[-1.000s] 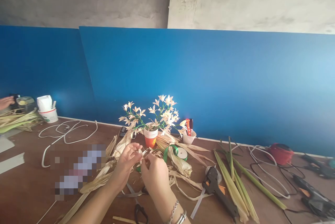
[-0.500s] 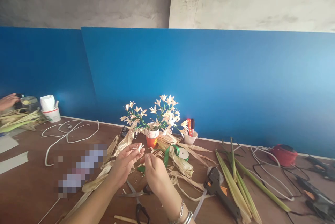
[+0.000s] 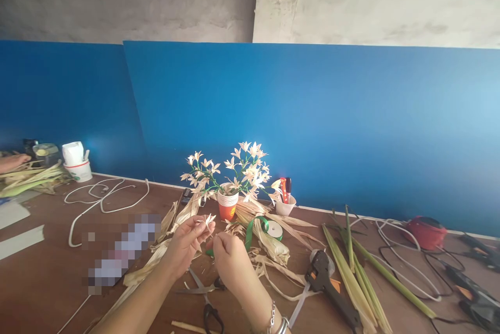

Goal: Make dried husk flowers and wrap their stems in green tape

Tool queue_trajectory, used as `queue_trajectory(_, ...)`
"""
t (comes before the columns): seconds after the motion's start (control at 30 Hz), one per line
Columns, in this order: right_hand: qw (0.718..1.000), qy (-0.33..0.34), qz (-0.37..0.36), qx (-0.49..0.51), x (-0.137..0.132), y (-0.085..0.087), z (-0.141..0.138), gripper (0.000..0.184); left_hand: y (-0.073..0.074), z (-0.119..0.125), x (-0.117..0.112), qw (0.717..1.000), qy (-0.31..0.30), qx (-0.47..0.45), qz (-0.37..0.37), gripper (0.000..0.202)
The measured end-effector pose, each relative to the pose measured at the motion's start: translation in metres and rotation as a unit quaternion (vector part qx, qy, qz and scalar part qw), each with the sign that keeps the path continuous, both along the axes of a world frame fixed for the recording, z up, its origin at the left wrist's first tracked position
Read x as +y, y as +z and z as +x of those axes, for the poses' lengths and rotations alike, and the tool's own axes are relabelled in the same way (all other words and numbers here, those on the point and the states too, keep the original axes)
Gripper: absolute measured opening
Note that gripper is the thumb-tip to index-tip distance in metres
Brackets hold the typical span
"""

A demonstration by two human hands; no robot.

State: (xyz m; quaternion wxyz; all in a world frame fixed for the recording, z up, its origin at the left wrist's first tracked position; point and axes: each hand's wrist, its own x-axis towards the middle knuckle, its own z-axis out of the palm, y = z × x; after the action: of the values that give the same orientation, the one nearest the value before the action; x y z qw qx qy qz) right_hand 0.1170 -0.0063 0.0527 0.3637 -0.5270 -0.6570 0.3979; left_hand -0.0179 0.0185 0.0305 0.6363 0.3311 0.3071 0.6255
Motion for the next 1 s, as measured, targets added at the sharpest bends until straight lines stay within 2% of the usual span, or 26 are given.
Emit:
queue_trajectory(0.27,1.0,0.0,0.007,-0.005,0.0009,-0.0011,0.0005,0.023,-0.0026,-0.0016,0.0008,0.999,0.019,0.038,0.014,0.025)
queue_trajectory(0.53,1.0,-0.007,0.004,-0.022,-0.0006,0.002,0.0008,0.024,0.0018,0.0,-0.0006,0.997,0.038,0.06,0.01,0.027)
queue_trajectory(1.0,1.0,-0.007,0.006,-0.02,0.0003,0.0008,0.0013,0.024,-0.0018,-0.0004,0.0006,0.998,0.03,0.057,0.015,0.026)
